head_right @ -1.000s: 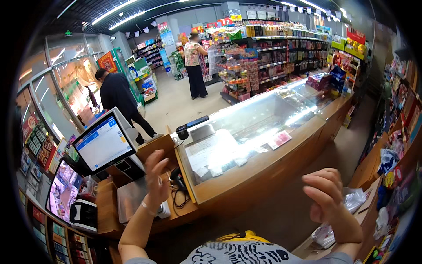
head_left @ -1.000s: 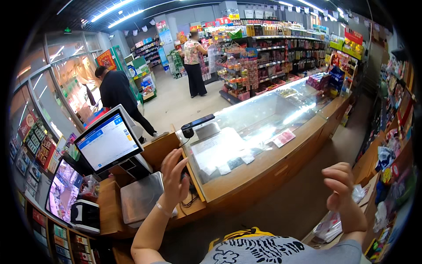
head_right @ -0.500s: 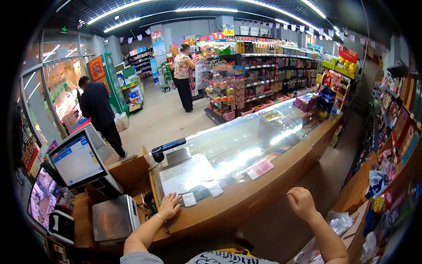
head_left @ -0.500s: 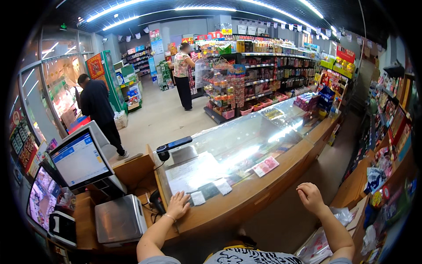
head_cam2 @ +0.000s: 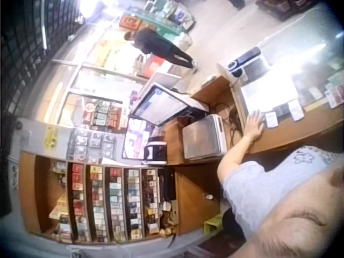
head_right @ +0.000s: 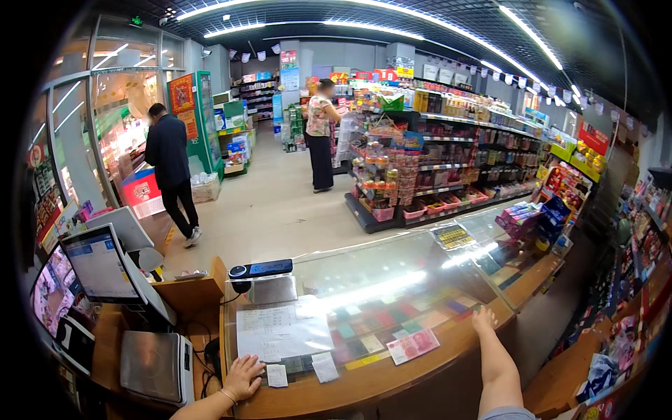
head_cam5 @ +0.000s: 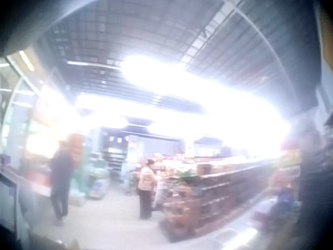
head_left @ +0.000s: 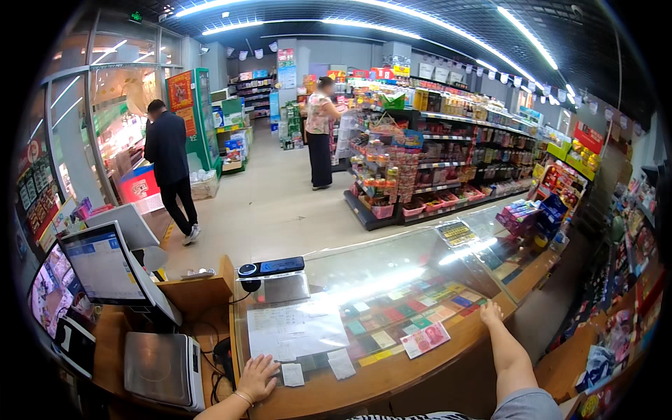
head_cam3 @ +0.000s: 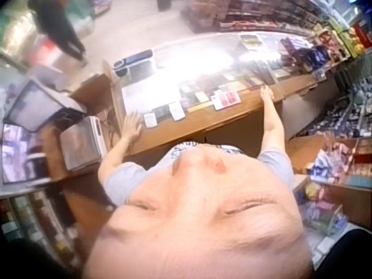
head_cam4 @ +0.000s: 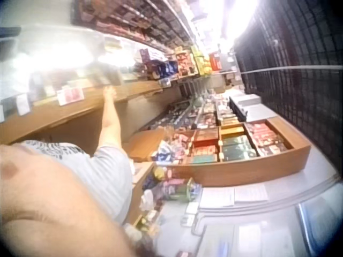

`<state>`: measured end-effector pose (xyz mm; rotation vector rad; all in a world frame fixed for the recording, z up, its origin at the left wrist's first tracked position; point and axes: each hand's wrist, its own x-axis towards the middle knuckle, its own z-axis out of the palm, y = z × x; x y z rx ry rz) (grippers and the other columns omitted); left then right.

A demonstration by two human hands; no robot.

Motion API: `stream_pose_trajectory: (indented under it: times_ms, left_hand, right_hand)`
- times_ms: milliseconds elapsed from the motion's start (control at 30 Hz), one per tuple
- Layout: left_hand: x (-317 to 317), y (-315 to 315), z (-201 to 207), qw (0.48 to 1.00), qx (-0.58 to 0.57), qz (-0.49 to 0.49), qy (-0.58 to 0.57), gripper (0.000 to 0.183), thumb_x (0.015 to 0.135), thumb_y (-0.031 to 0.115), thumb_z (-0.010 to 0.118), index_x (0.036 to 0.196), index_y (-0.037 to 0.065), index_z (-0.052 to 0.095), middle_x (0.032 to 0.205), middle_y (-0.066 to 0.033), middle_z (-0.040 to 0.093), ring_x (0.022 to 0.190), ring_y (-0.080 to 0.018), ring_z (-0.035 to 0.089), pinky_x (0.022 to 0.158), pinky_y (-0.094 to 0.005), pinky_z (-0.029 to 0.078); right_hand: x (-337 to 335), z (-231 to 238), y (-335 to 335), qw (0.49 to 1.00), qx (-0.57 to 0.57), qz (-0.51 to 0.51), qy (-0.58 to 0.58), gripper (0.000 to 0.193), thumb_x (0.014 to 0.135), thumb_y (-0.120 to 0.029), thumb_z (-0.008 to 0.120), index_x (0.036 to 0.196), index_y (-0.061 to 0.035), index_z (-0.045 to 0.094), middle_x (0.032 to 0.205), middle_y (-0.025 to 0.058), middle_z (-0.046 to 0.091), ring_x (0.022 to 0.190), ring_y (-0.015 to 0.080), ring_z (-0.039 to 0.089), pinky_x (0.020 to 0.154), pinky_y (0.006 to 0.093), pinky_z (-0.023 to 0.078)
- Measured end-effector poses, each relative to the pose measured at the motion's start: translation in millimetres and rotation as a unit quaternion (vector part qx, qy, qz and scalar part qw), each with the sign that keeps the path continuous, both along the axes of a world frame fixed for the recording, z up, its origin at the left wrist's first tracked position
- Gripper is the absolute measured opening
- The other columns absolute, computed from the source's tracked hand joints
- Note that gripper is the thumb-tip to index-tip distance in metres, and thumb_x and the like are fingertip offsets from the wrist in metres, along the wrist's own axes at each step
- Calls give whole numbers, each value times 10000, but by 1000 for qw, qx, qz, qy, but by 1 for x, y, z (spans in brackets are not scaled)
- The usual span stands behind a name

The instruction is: The person scans a bag of snacks with a barcode reader, interacts with a touchscreen register, and provides change to a customer from a cash drawer.

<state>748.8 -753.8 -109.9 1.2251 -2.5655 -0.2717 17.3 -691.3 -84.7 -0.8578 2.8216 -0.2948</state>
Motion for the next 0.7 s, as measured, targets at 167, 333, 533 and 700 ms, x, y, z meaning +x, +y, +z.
stream_pose_trajectory:
  times_ms: [167,333,533,700]
  left_hand:
    - [-1,2,4,1000,0,13,-13,419,850,326,518,1245,188,537,1362,-135,442,1280,-340,367,1053,-504,259]
    - [-2,-1,4,1000,21,18,-10,411,870,306,477,1262,198,531,1356,-116,457,1271,-329,388,1052,-498,269]
    - [-7,-1,5,999,20,24,-7,422,865,284,476,1270,174,523,1363,-115,450,1280,-327,375,1059,-496,265]
    - [-6,-1,6,999,14,24,-33,434,861,257,476,1285,170,508,1372,-111,438,1290,-314,368,1067,-491,255]
  right_hand:
    - [22,-49,-36,993,-12,-100,53,557,934,-431,378,1428,-181,314,1500,172,220,1394,327,176,1110,513,145]
    - [35,-51,-37,988,-20,-106,113,502,944,-359,395,1405,-163,351,1481,173,260,1383,318,200,1107,511,159]
    - [35,-41,-39,986,-7,-107,125,489,949,-349,398,1400,-163,362,1482,167,262,1383,311,199,1105,502,168]
    - [34,-45,-39,985,-22,-112,126,490,937,-334,412,1392,-155,375,1473,174,278,1371,320,228,1103,499,168]
